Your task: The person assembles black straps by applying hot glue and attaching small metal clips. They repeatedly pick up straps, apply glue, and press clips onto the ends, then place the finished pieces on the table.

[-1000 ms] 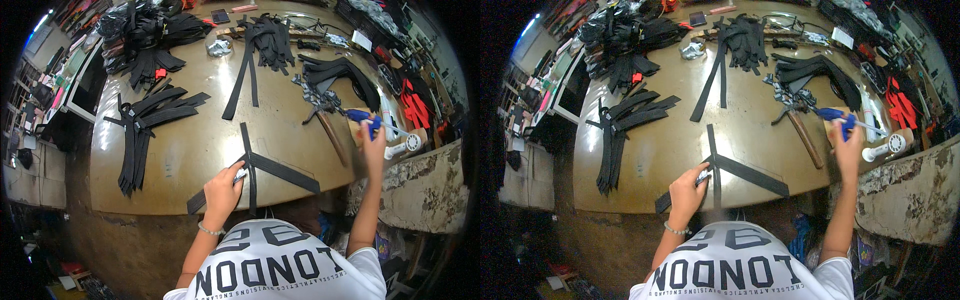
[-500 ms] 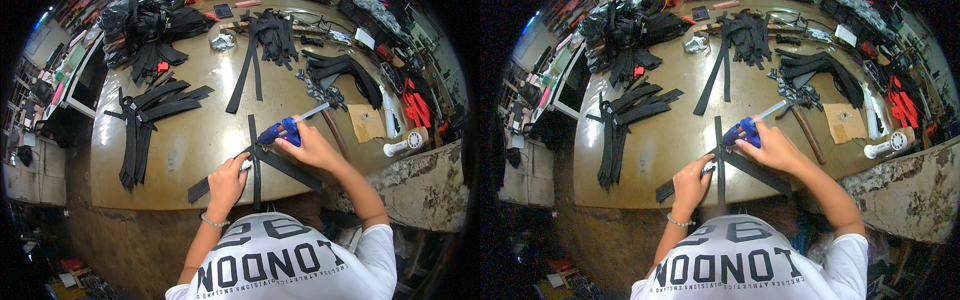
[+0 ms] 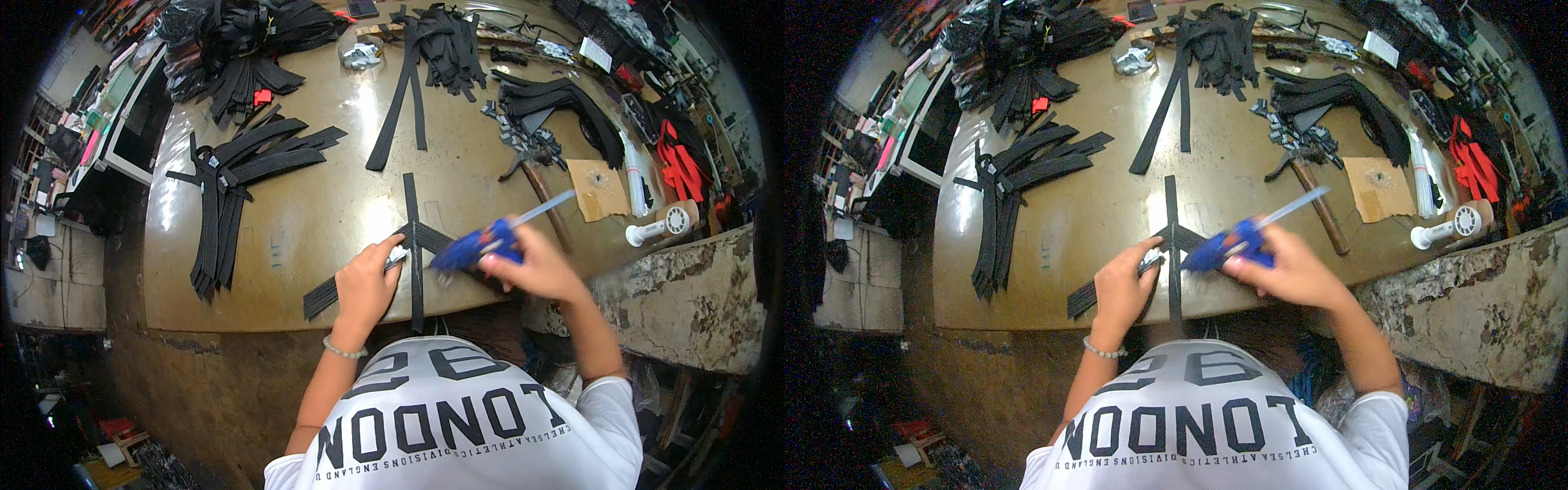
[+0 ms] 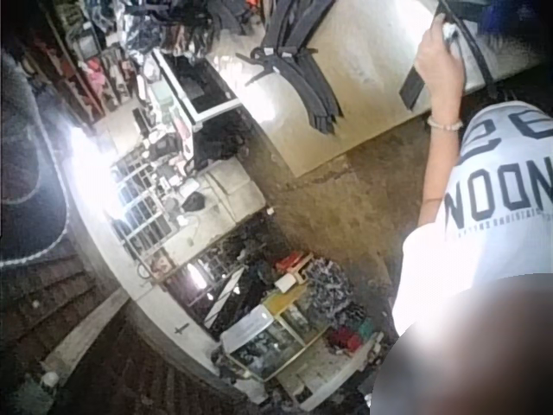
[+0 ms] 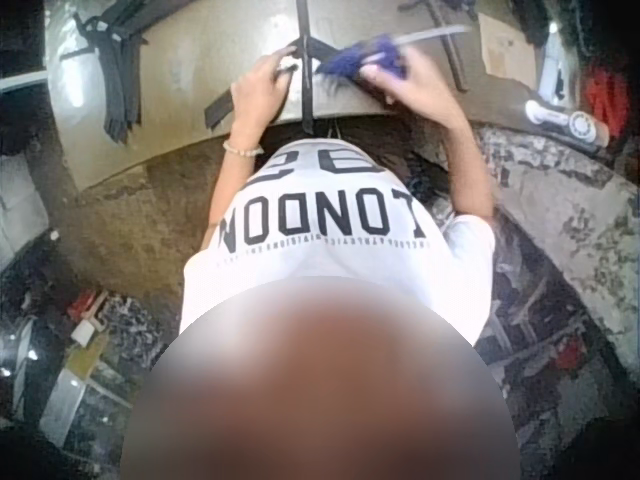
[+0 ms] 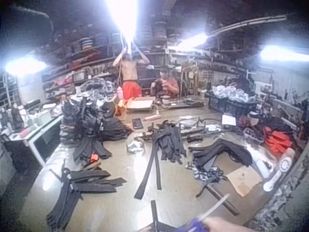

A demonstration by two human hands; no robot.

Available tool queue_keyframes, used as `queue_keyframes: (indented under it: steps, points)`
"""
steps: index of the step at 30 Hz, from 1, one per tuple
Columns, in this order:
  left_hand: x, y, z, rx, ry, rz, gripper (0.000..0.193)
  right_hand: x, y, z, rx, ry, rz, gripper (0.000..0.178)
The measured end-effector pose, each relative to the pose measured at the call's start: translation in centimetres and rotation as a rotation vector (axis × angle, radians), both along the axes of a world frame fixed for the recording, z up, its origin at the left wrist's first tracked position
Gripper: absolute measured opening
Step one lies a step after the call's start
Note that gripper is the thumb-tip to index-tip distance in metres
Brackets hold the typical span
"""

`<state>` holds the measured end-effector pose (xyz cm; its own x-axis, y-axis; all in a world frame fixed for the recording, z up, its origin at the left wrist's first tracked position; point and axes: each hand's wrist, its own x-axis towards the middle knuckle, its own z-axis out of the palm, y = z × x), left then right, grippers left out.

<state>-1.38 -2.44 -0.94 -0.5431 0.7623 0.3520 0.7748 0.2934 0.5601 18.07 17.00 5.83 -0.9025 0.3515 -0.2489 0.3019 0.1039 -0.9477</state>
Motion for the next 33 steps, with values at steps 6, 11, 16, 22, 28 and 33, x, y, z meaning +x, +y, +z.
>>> queue_keyframes:
  steps: [6, 11, 16, 22, 28, 33]
  points:
    - [-1.0, -1.0, 2.1, 0.445, -1.133, 0.006, 0.032, 7.0, 9.5, -4.8, 0.821, -0.1, -1.239, 0.051]
    - [-1.6, -0.7, 2.4, 0.881, -2.202, -0.294, 0.037, 11.5, 8.4, -1.2, 0.942, -0.927, -0.945, 0.05]
    - [0.6, 1.1, 2.9, 0.842, -1.935, -0.377, 0.046, 3.4, -1.7, 1.6, 0.657, 0.048, -0.704, 0.037]
    - [2.0, 1.5, 4.5, 0.731, -1.691, -0.251, 0.055, -6.9, -8.6, -1.7, -0.417, 0.328, -0.253, 0.022]
    - [2.0, 1.0, 4.7, 0.784, -1.669, -0.214, 0.053, -7.9, -9.1, -2.5, -0.555, 0.341, -0.275, 0.021]
    - [1.9, 1.0, 3.8, 0.831, -1.594, -0.162, 0.051, -7.9, -9.2, -2.4, -0.461, 0.418, -0.402, 0.021]
